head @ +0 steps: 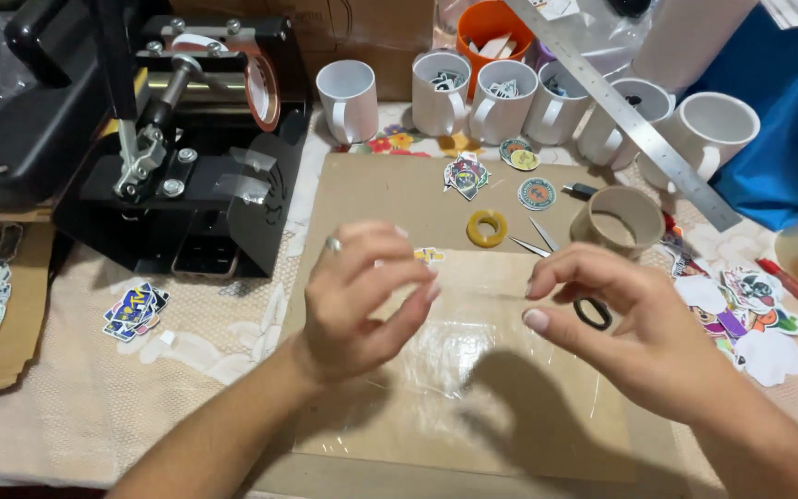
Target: Arranging stickers on a sheet, securing them with tape, and cutting them with scissors.
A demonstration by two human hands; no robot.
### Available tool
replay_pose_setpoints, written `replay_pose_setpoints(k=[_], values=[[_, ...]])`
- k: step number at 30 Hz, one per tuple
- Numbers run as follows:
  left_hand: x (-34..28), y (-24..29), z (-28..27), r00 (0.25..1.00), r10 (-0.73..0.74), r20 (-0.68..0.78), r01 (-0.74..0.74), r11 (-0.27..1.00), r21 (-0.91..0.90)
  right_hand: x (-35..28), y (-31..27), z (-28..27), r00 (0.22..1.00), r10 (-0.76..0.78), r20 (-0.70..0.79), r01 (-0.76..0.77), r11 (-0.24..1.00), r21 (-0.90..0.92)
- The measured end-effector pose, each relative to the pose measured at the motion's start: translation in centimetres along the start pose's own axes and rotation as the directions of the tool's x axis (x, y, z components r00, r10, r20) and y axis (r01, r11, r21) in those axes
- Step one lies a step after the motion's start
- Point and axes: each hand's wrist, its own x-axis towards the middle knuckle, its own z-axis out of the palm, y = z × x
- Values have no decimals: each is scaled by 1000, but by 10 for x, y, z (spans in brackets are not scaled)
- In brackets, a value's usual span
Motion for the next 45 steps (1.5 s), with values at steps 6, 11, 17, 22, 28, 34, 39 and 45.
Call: replay_pose_setpoints(k=[6,11,17,22,28,34,39,45], values=[[-83,-26,32,940,340,-10,-329,917,227,-20,91,53,869,456,190,-481,693,537],[-72,-29,18,838,503,213,-545,795,265,-17,67,63,767,534,355,-517,187,835],[-70,-25,14,803,538,258,-594,760,263,-37,102,70,725,554,409,-656,377,654],[-69,-21,12,813,521,259,-576,783,235,-41,95,75,755,534,380,-615,376,693],[-75,-20,16,851,468,238,-509,846,159,-38,91,76,750,557,356,-632,447,633],[-72,-20,15,858,455,237,-488,867,103,-38,92,78,774,542,328,-620,541,568],[-76,-21,17,867,432,249,-459,886,62,-36,86,79,808,532,255,-579,632,515],[-78,-16,20,926,127,355,-96,990,-104,-38,78,79,888,441,131,-449,772,450]])
